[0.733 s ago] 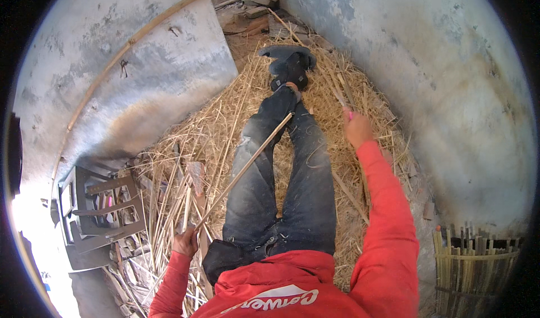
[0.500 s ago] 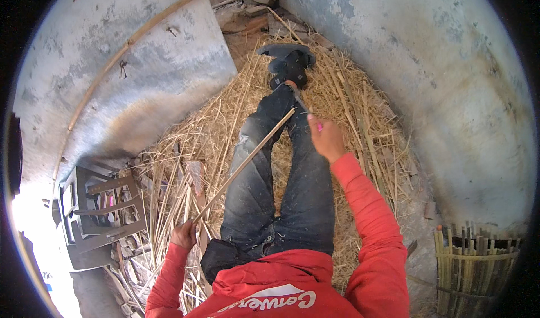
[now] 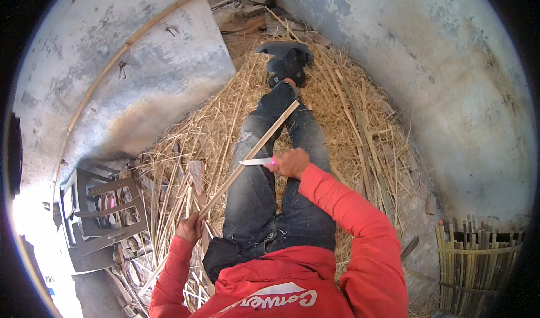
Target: The person scrapes a long piece of bamboo with a knife, repeatedly running the blade along the surface.
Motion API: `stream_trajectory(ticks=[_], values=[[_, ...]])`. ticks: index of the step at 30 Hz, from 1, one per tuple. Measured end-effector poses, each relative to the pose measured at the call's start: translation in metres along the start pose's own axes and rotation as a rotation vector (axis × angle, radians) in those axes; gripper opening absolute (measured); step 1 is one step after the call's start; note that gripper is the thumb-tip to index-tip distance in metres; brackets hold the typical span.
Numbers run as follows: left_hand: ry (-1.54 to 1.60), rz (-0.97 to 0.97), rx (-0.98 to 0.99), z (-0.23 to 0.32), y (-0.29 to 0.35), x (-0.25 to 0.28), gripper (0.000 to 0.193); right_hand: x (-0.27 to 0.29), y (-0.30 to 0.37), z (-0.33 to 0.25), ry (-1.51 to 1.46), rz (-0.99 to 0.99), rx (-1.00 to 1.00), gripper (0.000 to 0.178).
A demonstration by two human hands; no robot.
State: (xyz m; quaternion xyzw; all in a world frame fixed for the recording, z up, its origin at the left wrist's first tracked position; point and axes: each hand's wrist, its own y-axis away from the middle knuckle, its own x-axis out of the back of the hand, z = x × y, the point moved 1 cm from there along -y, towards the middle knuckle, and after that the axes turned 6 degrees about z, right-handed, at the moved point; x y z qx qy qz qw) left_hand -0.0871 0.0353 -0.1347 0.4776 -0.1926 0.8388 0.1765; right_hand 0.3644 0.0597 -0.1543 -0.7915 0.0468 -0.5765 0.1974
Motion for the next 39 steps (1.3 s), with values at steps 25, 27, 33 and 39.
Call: stream_trajectory(ticks=[25,27,33,39], values=[[0.072,0.057,0.105,0.06,-0.039,-0.014,0.01,0.0,-0.036,0.002,0.003,-0.025,-0.151,0.065],[0.074,0.065,0.131,0.061,-0.042,-0.015,0.011,-0.016,-0.036,-0.015,-0.007,-0.078,-0.213,0.066],[0.048,0.071,0.098,0.061,-0.016,0.001,0.009,0.014,-0.054,0.038,0.143,-0.132,-0.352,0.065],[0.108,0.1,0.106,0.061,-0.002,-0.003,0.008,0.024,-0.044,-0.018,-0.026,-0.377,-0.219,0.066]])
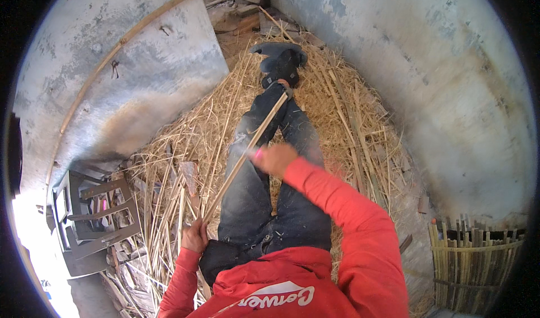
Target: The person scrapes a long piece of bamboo with a knife, repeatedly running the blade along the surface.
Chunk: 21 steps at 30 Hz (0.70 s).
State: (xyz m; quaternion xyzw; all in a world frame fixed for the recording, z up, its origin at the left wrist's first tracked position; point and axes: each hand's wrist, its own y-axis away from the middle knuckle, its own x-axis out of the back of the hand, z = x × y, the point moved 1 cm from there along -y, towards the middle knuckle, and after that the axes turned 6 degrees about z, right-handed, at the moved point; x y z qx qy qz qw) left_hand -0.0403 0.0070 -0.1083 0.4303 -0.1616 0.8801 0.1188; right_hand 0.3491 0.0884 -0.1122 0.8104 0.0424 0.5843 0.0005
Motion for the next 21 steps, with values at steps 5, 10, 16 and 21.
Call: stream_trajectory(ticks=[5,10,16,21], values=[[-0.072,-0.05,-0.027,-0.036,0.028,0.026,0.007,0.013,-0.023,0.098,0.135,0.38,-0.167,0.061],[-0.059,-0.064,-0.021,-0.057,0.021,0.017,0.007,0.025,-0.018,0.053,0.17,0.168,-0.212,0.054],[-0.09,-0.037,-0.085,-0.07,0.039,0.036,0.007,0.03,-0.032,0.146,-0.039,0.38,-0.552,0.048],[-0.181,-0.089,0.005,-0.093,0.087,0.07,0.005,0.104,0.011,0.24,0.114,0.429,-0.744,0.071]])
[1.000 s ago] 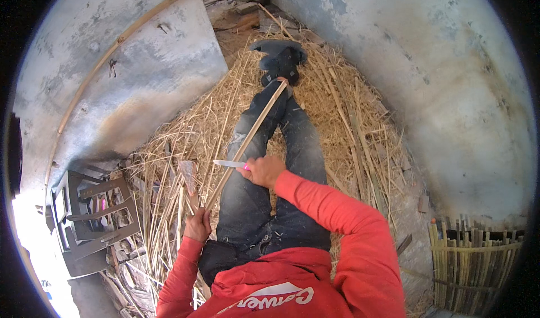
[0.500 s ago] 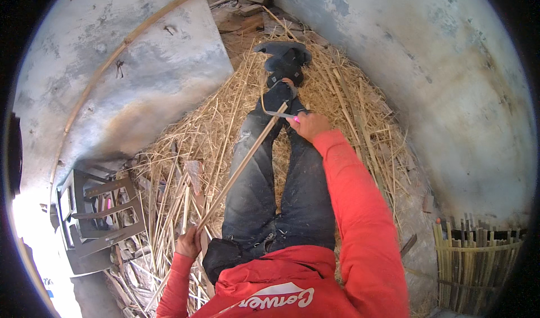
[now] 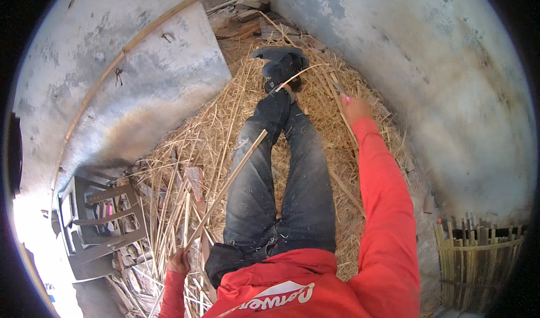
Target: The person scrapes a long piece of bamboo with a knife, repeatedly running the blade along the surface.
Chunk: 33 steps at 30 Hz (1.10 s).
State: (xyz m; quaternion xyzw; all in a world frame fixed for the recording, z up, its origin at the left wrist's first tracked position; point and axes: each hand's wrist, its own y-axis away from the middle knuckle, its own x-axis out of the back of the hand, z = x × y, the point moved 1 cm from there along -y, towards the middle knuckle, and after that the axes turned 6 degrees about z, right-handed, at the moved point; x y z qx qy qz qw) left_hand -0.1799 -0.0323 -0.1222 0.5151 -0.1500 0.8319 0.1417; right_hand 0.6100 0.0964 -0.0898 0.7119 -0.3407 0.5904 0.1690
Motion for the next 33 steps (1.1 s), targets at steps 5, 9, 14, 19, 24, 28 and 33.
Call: stream_trajectory(ticks=[5,9,14,19,24,28,33], values=[[0.082,-0.016,-0.002,0.027,-0.036,-0.018,0.006,0.002,0.041,-0.049,-0.5,0.098,0.033,0.068],[0.092,0.019,-0.091,0.034,-0.073,-0.024,0.008,0.006,0.1,-0.107,-0.593,-0.058,0.174,0.055],[0.106,-0.059,-0.073,0.042,-0.105,-0.035,0.007,-0.036,0.143,-0.131,-0.591,-0.102,0.21,0.057],[0.036,-0.073,-0.091,0.052,-0.116,-0.045,0.008,-0.058,0.136,-0.127,-0.481,-0.047,0.153,0.054],[0.134,-0.075,-0.072,0.054,-0.118,-0.057,0.007,-0.069,0.224,-0.164,-0.46,-0.298,0.363,0.052],[0.21,-0.06,-0.117,0.047,-0.117,-0.059,0.007,-0.061,0.174,-0.148,-0.538,-0.006,0.197,0.054],[0.261,-0.063,-0.089,0.05,-0.121,-0.067,0.011,-0.081,0.19,-0.154,-0.599,0.012,0.282,0.052]])
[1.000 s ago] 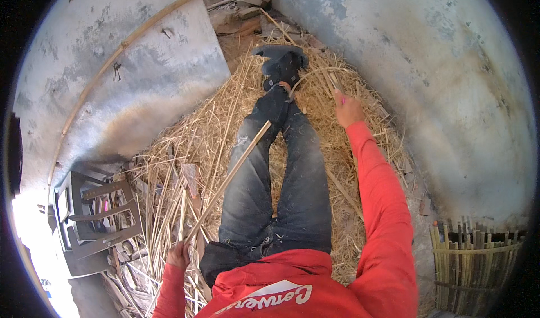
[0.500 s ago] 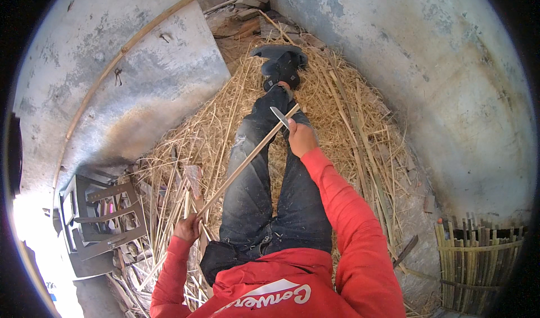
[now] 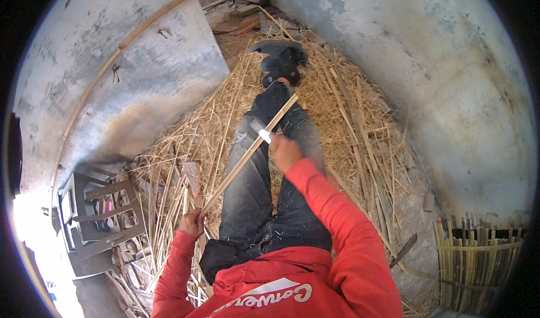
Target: The person scrapes a long piece of bamboo with a knife, repeatedly running the blade along the surface.
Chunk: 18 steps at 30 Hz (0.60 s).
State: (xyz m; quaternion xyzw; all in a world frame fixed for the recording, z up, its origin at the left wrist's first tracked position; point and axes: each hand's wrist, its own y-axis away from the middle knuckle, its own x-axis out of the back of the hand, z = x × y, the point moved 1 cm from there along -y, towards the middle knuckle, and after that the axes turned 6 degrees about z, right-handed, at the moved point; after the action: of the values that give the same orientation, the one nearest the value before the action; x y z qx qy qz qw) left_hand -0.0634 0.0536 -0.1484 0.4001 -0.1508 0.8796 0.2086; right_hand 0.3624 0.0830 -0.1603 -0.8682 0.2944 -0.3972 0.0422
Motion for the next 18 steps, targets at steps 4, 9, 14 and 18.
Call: stream_trajectory(ticks=[4,9,14,18], values=[[0.071,-0.003,0.054,-0.007,0.007,-0.004,0.015,0.003,0.014,-0.02,0.091,-0.163,-0.021,0.046],[0.051,-0.065,0.075,-0.012,-0.001,-0.01,0.016,0.024,-0.053,0.007,0.16,-0.07,-0.117,0.04],[0.096,-0.081,0.144,-0.005,-0.007,-0.013,0.019,-0.007,0.028,-0.052,0.042,-0.324,0.006,0.042],[0.101,-0.059,0.07,0.015,-0.015,-0.008,0.018,0.022,-0.028,-0.005,0.005,-0.041,-0.19,0.048]])
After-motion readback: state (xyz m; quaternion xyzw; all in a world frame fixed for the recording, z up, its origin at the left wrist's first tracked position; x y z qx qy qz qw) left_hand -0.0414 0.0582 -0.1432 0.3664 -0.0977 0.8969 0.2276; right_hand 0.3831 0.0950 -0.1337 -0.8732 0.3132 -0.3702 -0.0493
